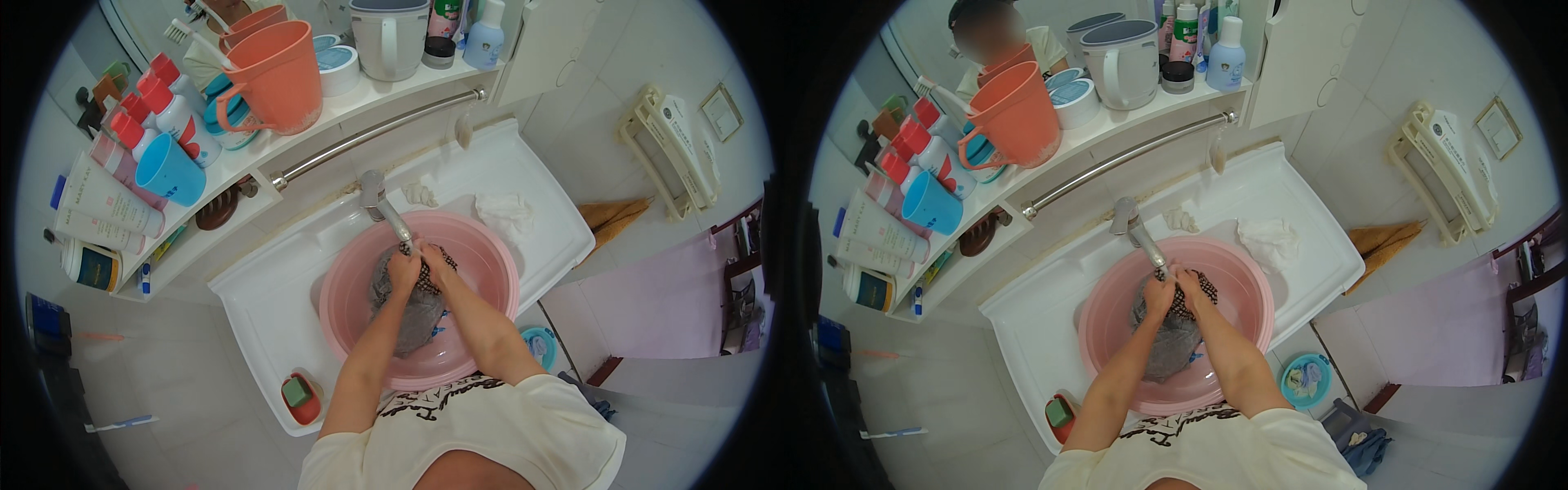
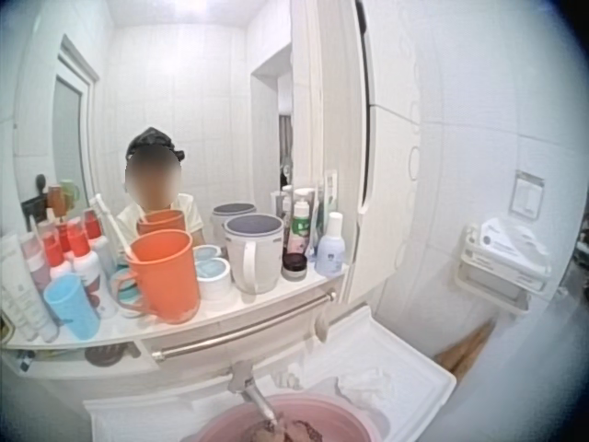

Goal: The person carries a pink basin containing clothes to a bathroom sink, places it in the sink, and turns on the faucet. They then wash the clothes by hand, scrubbing and rinsing them under running water before wringing them out.

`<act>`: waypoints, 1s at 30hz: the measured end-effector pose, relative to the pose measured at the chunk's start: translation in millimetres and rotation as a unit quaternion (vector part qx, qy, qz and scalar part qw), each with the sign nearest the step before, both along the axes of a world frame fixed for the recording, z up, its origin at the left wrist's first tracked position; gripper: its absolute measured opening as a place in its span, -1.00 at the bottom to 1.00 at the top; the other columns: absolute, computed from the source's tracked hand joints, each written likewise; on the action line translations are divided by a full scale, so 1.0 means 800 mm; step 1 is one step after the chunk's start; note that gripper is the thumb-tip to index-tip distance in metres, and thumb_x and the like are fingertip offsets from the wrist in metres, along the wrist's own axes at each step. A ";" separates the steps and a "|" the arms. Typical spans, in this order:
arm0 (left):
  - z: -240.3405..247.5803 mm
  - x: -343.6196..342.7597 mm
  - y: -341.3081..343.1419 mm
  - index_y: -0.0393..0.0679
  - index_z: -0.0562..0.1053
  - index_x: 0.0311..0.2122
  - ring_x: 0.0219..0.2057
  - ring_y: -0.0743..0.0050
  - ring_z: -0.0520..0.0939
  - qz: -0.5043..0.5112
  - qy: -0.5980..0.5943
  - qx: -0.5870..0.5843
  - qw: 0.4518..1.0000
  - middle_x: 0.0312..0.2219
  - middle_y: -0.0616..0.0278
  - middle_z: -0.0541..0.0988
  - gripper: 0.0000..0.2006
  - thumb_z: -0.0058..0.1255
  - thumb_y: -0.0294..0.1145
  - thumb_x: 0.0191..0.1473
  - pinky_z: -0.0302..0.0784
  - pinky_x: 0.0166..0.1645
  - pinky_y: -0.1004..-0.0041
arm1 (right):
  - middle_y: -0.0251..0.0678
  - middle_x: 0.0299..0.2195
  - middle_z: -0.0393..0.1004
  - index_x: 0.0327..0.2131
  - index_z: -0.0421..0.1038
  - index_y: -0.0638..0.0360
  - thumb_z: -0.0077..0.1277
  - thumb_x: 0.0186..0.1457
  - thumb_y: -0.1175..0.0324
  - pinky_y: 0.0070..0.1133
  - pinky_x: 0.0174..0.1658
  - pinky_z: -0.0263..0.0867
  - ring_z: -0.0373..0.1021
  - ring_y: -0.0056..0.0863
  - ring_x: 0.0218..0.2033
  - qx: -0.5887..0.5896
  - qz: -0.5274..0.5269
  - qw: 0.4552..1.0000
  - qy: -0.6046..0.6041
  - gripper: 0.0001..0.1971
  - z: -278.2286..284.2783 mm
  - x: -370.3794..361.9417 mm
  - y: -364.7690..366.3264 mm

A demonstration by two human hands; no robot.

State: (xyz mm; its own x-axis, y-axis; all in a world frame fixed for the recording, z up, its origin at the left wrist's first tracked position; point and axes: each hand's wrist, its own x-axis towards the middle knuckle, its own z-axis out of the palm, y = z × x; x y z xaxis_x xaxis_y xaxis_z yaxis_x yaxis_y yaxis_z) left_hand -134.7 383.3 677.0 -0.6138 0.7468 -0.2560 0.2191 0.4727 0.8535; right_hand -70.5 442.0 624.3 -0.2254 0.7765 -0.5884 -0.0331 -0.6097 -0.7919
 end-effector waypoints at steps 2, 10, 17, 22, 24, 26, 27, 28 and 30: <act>0.000 -0.007 -0.001 -0.50 0.40 -0.49 -0.40 -0.17 0.49 0.002 0.001 -0.014 1.000 -0.55 -0.26 0.46 -0.48 -0.08 -0.04 -0.11 0.35 -0.27 0.20 | -0.09 -0.21 0.33 -0.21 0.32 0.33 -0.24 0.01 0.17 -0.50 -0.07 0.08 0.23 -0.32 -0.16 -0.040 0.009 0.999 -0.031 -0.59 0.060 -0.003 -0.012; 0.030 -0.017 -0.013 -0.37 0.28 -0.12 -0.24 0.15 0.48 0.117 -0.175 -0.056 0.976 -0.23 -0.10 0.42 -0.48 -0.21 -0.04 0.02 0.39 -0.25 0.27 | -0.09 -0.21 0.33 -0.17 0.25 0.37 -0.13 0.01 0.03 -0.54 -0.08 0.13 0.25 -0.36 -0.16 0.096 0.127 0.976 -0.149 -0.48 0.052 0.006 -0.006; -0.019 -0.059 -0.030 -0.19 0.24 -0.05 -0.11 0.17 0.39 0.169 -0.600 0.175 0.763 -0.13 0.11 0.36 -0.53 -0.32 -0.02 0.07 0.31 -0.06 0.18 | -0.14 -0.18 0.35 -0.09 0.21 0.29 0.02 -0.09 0.06 -0.55 -0.16 0.21 0.30 -0.40 -0.19 0.121 0.328 0.932 -0.097 -0.43 0.043 0.061 0.014; 0.006 -0.060 -0.045 -0.21 0.28 -0.09 -0.13 0.18 0.40 0.136 -0.609 0.153 0.766 -0.17 0.09 0.39 -0.58 -0.29 -0.09 0.07 0.35 -0.10 0.18 | -0.13 -0.21 0.37 -0.13 0.27 0.23 0.08 -0.20 0.14 -0.46 -0.09 0.19 0.27 -0.27 -0.13 0.298 0.414 0.805 -0.302 -0.46 0.050 0.066 -0.002; 0.002 -0.071 -0.050 -0.18 0.29 -0.09 -0.15 0.20 0.42 0.067 -0.546 0.099 0.829 -0.20 0.11 0.41 -0.54 -0.20 -0.03 0.02 0.36 -0.11 0.22 | -0.22 -0.12 0.31 -0.08 0.23 0.18 0.03 -0.17 0.23 -0.48 -0.04 0.13 0.22 -0.38 -0.08 0.252 0.459 0.778 -0.345 -0.49 0.064 0.070 0.007; 0.030 -0.073 -0.068 -0.20 0.30 -0.11 -0.16 0.21 0.43 0.048 -0.430 0.039 0.901 -0.21 0.08 0.42 -0.56 -0.16 -0.06 0.00 0.37 -0.14 0.26 | -0.19 -0.11 0.32 -0.09 0.25 0.19 -0.02 -0.17 0.29 -0.52 -0.04 0.13 0.22 -0.37 -0.07 0.200 0.462 0.835 -0.223 -0.53 0.113 0.081 0.011; 0.040 -0.075 -0.074 -0.21 0.30 -0.12 -0.16 0.21 0.43 0.037 -0.372 0.012 0.927 -0.21 0.07 0.42 -0.56 -0.14 -0.08 -0.01 0.38 -0.16 0.28 | -0.18 -0.11 0.32 -0.10 0.26 0.19 -0.04 -0.17 0.33 -0.54 -0.04 0.14 0.22 -0.36 -0.06 0.173 0.460 0.855 -0.164 -0.54 0.152 0.090 0.008; -0.022 -0.111 -0.076 -0.27 0.30 -0.15 -0.17 0.15 0.43 -0.020 -0.223 0.020 0.974 -0.20 -0.02 0.41 -0.61 -0.10 -0.20 -0.03 0.35 -0.15 0.32 | -0.20 -0.13 0.33 -0.10 0.26 0.19 -0.05 -0.15 0.34 -0.55 -0.06 0.14 0.23 -0.39 -0.09 0.162 0.432 0.874 -0.152 -0.55 0.201 0.092 -0.004; -0.003 -0.099 -0.092 -0.30 0.28 -0.16 -0.17 0.12 0.43 -0.101 -0.021 0.054 0.993 -0.22 -0.06 0.41 -0.63 -0.07 -0.27 -0.05 0.32 -0.12 0.32 | -0.23 -0.17 0.35 -0.09 0.25 0.21 -0.08 -0.13 0.37 -0.58 -0.11 0.16 0.24 -0.43 -0.14 0.134 0.360 0.915 -0.124 -0.57 0.270 0.103 -0.020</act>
State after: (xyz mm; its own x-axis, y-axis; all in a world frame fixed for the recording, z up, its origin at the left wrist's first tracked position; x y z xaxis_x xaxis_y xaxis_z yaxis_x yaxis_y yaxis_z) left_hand -213.7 309.6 674.7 -0.4391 0.8782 -0.1895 0.2642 0.3278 0.9071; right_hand 12.3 426.3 840.0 -0.6213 0.6024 -0.5011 0.5013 -0.1860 -0.8451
